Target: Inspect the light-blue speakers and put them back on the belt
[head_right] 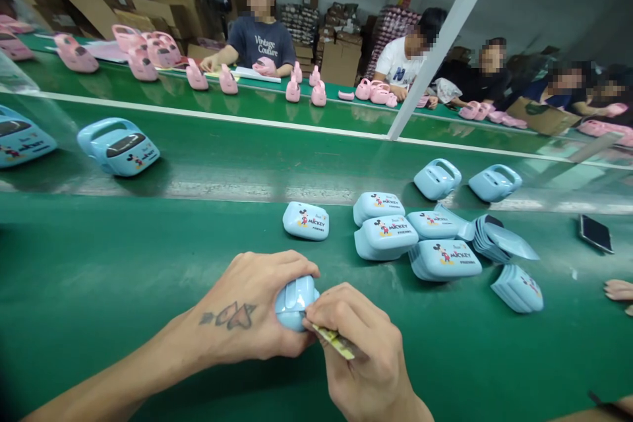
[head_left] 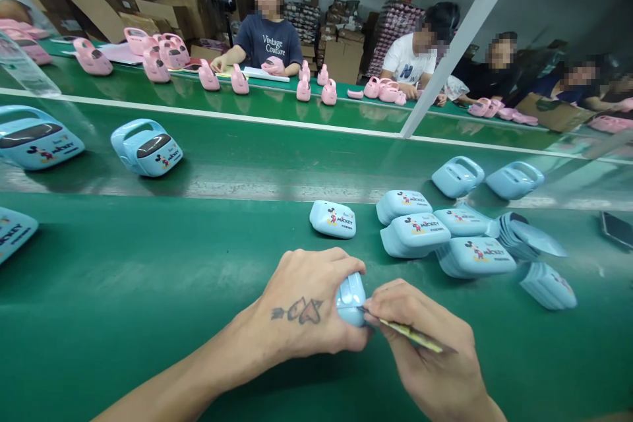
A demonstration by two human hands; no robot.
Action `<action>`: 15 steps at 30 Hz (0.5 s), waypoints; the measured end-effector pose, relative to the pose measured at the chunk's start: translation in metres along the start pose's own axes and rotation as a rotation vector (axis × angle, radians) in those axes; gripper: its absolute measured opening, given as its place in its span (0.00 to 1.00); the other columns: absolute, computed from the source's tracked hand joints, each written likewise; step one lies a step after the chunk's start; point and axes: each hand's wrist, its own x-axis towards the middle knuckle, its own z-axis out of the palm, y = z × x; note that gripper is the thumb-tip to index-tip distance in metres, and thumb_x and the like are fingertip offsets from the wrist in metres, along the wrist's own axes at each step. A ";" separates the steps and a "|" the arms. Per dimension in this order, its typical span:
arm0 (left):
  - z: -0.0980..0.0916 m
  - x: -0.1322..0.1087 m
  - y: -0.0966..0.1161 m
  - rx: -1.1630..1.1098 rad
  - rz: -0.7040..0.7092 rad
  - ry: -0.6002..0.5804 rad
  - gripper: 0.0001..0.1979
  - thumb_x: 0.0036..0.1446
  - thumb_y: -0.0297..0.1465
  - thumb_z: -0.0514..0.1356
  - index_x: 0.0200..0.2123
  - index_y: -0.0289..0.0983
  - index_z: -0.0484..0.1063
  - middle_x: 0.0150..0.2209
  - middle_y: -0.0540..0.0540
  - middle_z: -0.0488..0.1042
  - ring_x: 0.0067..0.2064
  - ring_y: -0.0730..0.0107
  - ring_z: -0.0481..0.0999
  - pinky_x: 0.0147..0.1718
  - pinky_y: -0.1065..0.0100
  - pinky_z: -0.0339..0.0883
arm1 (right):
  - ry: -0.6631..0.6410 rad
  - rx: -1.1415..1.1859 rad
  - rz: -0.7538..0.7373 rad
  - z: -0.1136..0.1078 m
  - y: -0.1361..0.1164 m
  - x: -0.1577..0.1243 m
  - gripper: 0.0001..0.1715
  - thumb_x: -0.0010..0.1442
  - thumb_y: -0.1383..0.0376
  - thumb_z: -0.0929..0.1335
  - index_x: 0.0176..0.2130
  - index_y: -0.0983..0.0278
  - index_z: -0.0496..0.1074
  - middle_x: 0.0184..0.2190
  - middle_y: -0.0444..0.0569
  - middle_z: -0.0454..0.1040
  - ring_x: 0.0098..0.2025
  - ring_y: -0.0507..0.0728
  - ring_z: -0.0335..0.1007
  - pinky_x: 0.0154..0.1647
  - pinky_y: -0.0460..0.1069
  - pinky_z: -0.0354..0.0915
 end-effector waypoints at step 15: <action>-0.005 -0.013 -0.017 -0.191 -0.013 0.090 0.24 0.39 0.38 0.72 0.43 0.44 0.75 0.42 0.53 0.81 0.43 0.57 0.80 0.41 0.62 0.68 | 0.268 0.379 0.259 0.019 0.006 -0.008 0.06 0.63 0.67 0.72 0.33 0.59 0.77 0.30 0.47 0.81 0.36 0.58 0.80 0.40 0.51 0.77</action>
